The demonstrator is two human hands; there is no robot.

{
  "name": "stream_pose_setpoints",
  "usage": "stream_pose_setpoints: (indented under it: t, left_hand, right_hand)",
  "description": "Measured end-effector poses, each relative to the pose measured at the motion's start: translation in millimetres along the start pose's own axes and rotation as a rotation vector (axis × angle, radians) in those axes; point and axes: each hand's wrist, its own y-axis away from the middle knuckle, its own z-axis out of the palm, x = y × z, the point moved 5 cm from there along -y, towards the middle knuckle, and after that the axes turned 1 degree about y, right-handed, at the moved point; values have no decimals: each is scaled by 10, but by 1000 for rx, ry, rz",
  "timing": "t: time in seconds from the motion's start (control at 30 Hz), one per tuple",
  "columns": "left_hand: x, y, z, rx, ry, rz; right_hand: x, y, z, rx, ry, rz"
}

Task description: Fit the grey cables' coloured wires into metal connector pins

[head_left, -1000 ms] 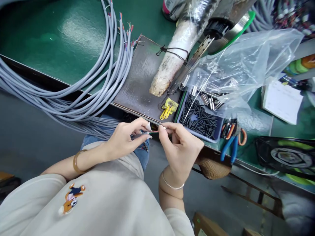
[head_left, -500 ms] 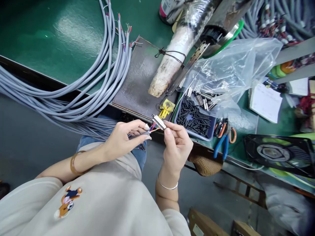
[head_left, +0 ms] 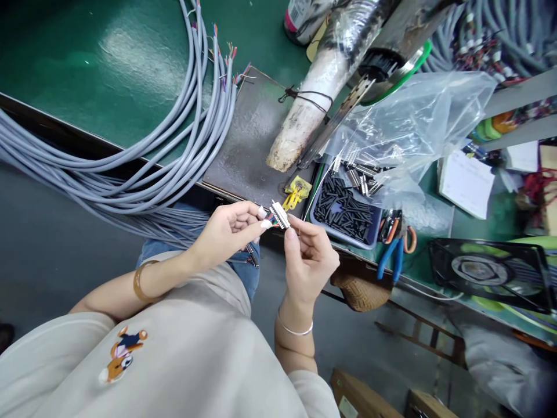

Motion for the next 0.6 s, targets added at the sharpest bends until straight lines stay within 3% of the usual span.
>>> stream_pose_setpoints:
  t: [0.17,0.27,0.6]
  left_hand:
    - [85,-100,-31,93,-37,85]
    - [96,-141,-34,92,-58,82]
    - [166,-242,-20,64,-168,87]
  right_hand:
    - [9,22,47,-7,154,-154]
    - [-2,12,52,17,200,-230]
    - [9,-41,64,15,298,-281]
